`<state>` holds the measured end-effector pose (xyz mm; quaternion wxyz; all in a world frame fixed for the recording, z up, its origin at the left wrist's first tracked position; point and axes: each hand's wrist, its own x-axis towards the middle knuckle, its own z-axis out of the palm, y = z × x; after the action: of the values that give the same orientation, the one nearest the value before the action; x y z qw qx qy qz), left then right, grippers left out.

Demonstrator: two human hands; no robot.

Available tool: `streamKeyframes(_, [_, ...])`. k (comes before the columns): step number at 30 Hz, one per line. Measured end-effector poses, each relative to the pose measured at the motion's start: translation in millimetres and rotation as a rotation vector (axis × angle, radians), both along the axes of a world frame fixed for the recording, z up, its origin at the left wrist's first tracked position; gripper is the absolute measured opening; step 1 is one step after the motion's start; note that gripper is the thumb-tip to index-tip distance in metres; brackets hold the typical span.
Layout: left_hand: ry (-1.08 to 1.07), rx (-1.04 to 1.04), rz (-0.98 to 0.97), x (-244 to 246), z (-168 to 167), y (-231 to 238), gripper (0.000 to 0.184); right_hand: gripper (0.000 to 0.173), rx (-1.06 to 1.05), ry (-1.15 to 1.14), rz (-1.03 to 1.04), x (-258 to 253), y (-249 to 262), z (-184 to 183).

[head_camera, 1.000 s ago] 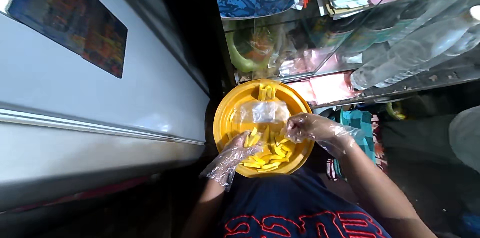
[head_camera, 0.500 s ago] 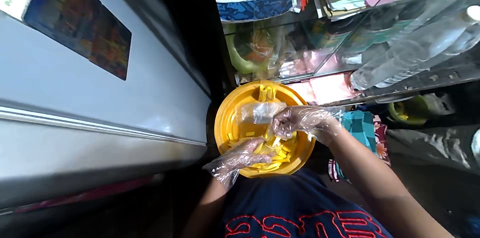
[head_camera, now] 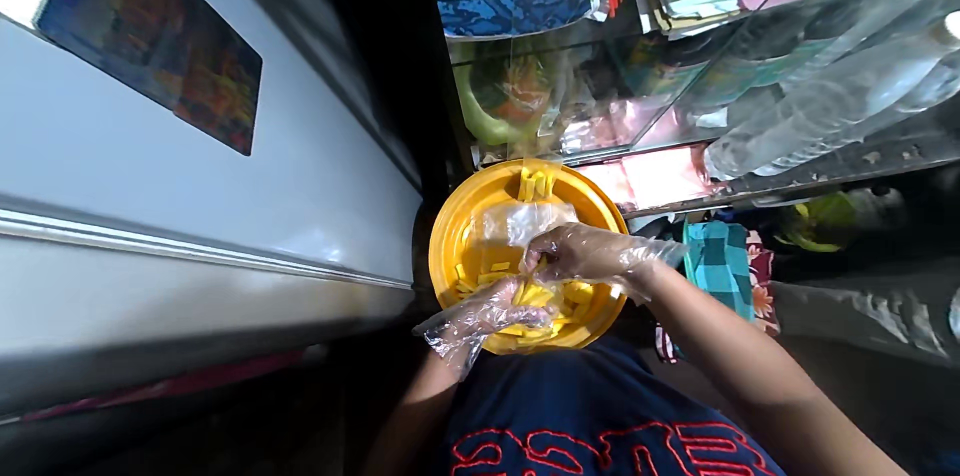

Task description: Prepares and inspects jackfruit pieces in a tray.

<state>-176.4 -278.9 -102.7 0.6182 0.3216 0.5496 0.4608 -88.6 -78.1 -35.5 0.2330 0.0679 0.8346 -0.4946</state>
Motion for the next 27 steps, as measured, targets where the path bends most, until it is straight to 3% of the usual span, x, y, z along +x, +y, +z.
streamKeyframes(4, [-0.031,-0.037,0.052,3,2,-2,0.051,0.015,0.026,0.051,0.058,0,1,0])
streamKeyframes(10, [-0.051,-0.103,0.134,8,8,-1,0.035,0.008,0.027,0.117,0.062,0,-5,-8])
streamKeyframes(16, [-0.026,-0.127,0.127,10,6,0,0.041,0.006,0.021,0.094,0.082,-4,-19,-14])
streamKeyframes(21, [-0.09,-0.154,0.296,5,11,-3,0.042,0.008,-0.057,0.209,-0.236,9,-1,-16])
streamKeyframes(23, [-0.105,-0.174,0.407,2,9,-8,0.042,0.01,0.049,0.091,-0.28,14,3,-25])
streamKeyframes(27, [-0.112,-0.196,0.524,-3,2,-12,0.05,0.042,0.391,-0.336,0.018,27,-26,-42])
